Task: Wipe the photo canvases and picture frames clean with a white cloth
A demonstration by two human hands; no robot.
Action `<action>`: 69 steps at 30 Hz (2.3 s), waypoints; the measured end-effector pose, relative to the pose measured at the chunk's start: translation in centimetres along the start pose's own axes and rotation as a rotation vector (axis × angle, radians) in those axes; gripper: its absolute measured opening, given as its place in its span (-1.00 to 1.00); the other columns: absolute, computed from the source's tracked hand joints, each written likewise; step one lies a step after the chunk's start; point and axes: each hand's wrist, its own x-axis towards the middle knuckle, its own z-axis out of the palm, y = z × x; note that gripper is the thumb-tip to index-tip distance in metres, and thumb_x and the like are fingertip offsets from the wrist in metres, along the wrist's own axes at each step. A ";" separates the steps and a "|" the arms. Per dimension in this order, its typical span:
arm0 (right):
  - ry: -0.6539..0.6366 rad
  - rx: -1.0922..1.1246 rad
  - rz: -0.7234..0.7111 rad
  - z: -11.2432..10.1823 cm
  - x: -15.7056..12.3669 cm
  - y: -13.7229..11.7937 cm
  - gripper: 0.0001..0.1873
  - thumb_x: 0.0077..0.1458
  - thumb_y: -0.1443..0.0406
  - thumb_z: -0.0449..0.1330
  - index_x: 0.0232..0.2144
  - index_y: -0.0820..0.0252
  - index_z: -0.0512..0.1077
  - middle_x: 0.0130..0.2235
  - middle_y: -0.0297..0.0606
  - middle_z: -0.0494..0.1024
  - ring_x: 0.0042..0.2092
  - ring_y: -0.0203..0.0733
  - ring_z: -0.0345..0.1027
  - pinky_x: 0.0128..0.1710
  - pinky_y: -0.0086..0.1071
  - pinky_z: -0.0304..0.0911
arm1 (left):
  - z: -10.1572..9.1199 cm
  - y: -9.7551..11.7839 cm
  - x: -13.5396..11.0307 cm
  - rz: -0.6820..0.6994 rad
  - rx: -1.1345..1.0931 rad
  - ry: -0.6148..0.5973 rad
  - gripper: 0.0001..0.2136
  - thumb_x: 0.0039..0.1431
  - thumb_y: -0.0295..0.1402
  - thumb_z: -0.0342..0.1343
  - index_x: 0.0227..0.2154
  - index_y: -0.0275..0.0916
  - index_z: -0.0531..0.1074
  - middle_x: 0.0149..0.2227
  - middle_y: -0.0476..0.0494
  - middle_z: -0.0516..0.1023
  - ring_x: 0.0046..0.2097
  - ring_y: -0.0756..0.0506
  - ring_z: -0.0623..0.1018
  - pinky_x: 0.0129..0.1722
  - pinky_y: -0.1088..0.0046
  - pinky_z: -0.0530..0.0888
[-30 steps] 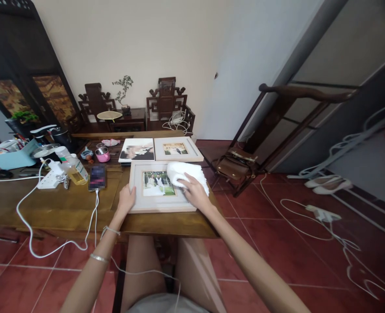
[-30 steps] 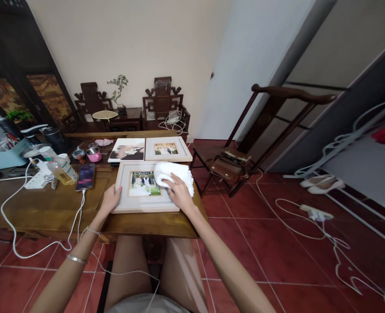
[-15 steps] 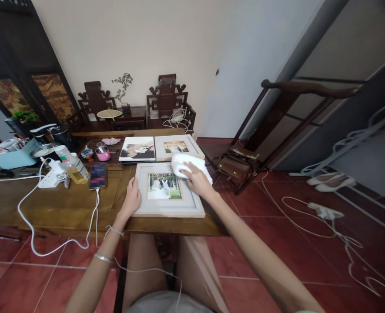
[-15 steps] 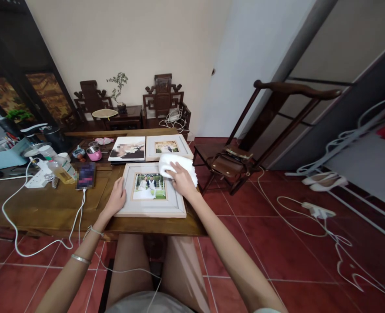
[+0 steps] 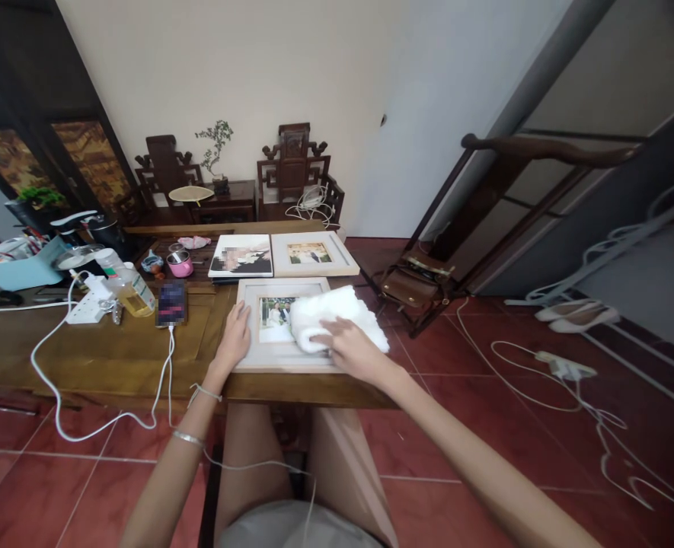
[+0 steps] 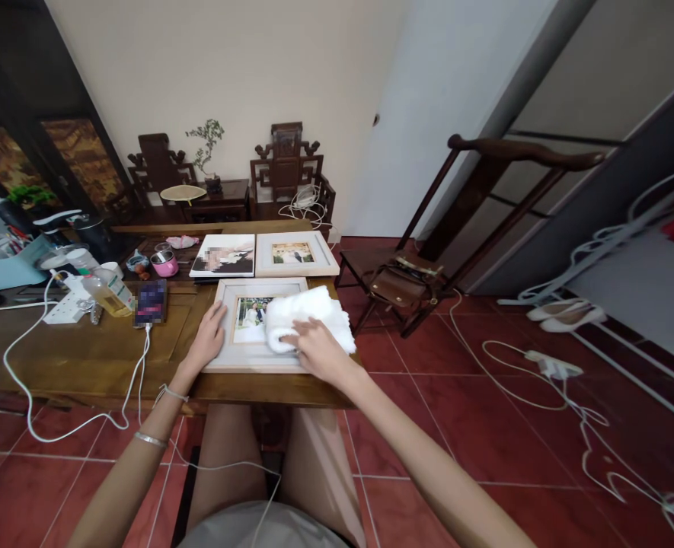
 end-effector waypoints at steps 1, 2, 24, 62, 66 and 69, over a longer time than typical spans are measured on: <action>-0.003 0.023 -0.016 -0.4 -0.9 -0.8 -0.42 -0.15 0.54 0.03 -0.05 0.13 0.45 -0.01 -0.06 0.47 0.09 0.00 0.27 0.10 -0.07 0.08 | 0.0 0.1 0.0 -0.006 0.000 -0.002 -0.48 0.04 -0.59 -0.12 0.13 -0.38 0.23 0.25 -0.35 0.13 0.29 -0.21 0.09 0.28 0.13 0.04; 0.000 0.038 -0.023 -0.6 -1.6 -1.5 -0.42 -0.15 0.54 0.03 -0.05 0.12 0.45 0.00 -0.06 0.47 0.08 -0.01 0.28 0.10 -0.08 0.09 | -0.1 0.1 0.1 -0.011 -0.003 -0.002 -0.48 0.04 -0.59 -0.12 0.13 -0.38 0.23 0.24 -0.35 0.13 0.29 -0.21 0.10 0.28 0.13 0.04; -0.119 0.042 0.010 -1.8 -1.4 -3.5 -0.53 -0.03 0.50 0.03 -0.02 0.26 0.38 0.02 0.06 0.43 0.12 0.02 0.22 0.15 0.00 -0.07 | 0.1 0.5 0.1 0.041 0.039 0.028 -0.59 0.19 -0.54 -0.19 0.10 -0.38 0.25 0.24 -0.34 0.16 0.28 -0.17 0.15 0.27 0.19 0.12; -0.039 -0.057 0.157 0.7 5.9 4.0 -0.39 -0.08 0.48 0.06 0.10 0.26 0.29 0.15 0.04 0.32 0.21 0.00 0.09 0.19 -0.04 -0.12 | -0.7 0.3 0.2 0.137 0.168 -0.151 -0.51 0.14 -0.59 -0.21 0.17 -0.36 0.14 0.28 -0.33 0.08 0.33 -0.18 -0.01 0.27 0.10 0.09; -0.083 -0.083 0.142 0.8 6.8 3.1 -0.43 -0.04 0.50 0.02 0.08 0.29 0.32 0.10 0.11 0.36 0.20 0.06 0.10 0.15 0.03 -0.15 | -0.7 0.7 0.3 0.121 0.199 -0.123 -0.56 0.22 -0.49 -0.20 0.16 -0.39 0.17 0.23 -0.35 0.18 0.31 -0.19 0.07 0.28 0.13 0.09; -0.135 -0.033 0.030 -0.3 4.3 0.5 -0.44 -0.07 0.52 0.01 0.04 0.32 0.35 0.03 0.14 0.41 0.18 0.06 0.13 0.15 0.01 -0.12 | -0.5 0.8 0.2 0.126 0.194 -0.100 -0.55 0.20 -0.50 -0.20 0.16 -0.37 0.17 0.23 -0.33 0.19 0.30 -0.18 0.09 0.27 0.12 0.10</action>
